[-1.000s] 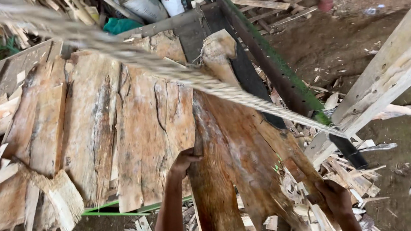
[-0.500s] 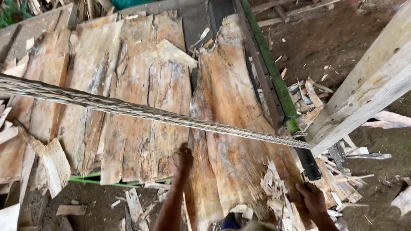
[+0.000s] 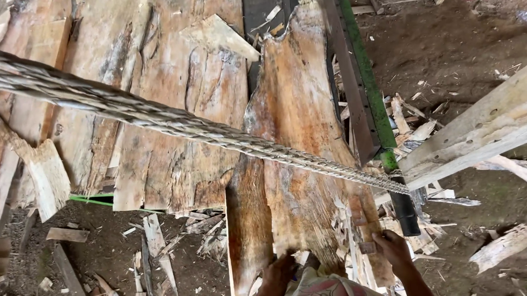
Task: Manually sorting and cutting thin sheets of wood veneer using a lever-operated machine.
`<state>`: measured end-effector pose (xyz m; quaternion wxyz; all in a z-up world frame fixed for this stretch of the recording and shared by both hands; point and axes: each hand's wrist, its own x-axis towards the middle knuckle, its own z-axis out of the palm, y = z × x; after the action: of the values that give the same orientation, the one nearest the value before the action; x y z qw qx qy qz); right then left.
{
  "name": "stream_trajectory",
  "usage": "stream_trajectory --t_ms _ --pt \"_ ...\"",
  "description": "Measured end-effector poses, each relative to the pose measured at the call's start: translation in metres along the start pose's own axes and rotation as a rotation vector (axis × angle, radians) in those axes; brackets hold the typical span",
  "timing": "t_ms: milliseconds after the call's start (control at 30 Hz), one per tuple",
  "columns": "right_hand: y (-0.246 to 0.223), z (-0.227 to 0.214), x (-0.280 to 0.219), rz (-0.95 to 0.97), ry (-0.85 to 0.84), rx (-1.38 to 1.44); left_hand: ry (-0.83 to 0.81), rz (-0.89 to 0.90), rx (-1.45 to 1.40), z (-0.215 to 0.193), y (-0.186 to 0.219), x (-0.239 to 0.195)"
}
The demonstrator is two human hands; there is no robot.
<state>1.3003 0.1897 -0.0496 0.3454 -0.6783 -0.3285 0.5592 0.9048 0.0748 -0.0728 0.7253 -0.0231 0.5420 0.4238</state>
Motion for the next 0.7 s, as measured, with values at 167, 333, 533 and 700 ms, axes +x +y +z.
stream_trajectory --t_ms 167,333,533,700 --pt "-0.02 -0.003 0.0 0.038 -0.041 -0.3 0.061 0.216 -0.211 0.035 0.058 -0.027" --pt "-0.036 -0.009 0.024 0.049 -0.004 -0.486 0.093 0.516 0.197 0.039 0.074 0.02" --pt "-0.077 -0.048 0.058 -0.185 -0.401 0.476 0.118 0.496 0.18 0.097 0.118 -0.081" --pt "-0.209 -0.011 -0.037 -0.15 -0.602 0.63 0.112 0.463 0.303 0.097 0.124 -0.056"
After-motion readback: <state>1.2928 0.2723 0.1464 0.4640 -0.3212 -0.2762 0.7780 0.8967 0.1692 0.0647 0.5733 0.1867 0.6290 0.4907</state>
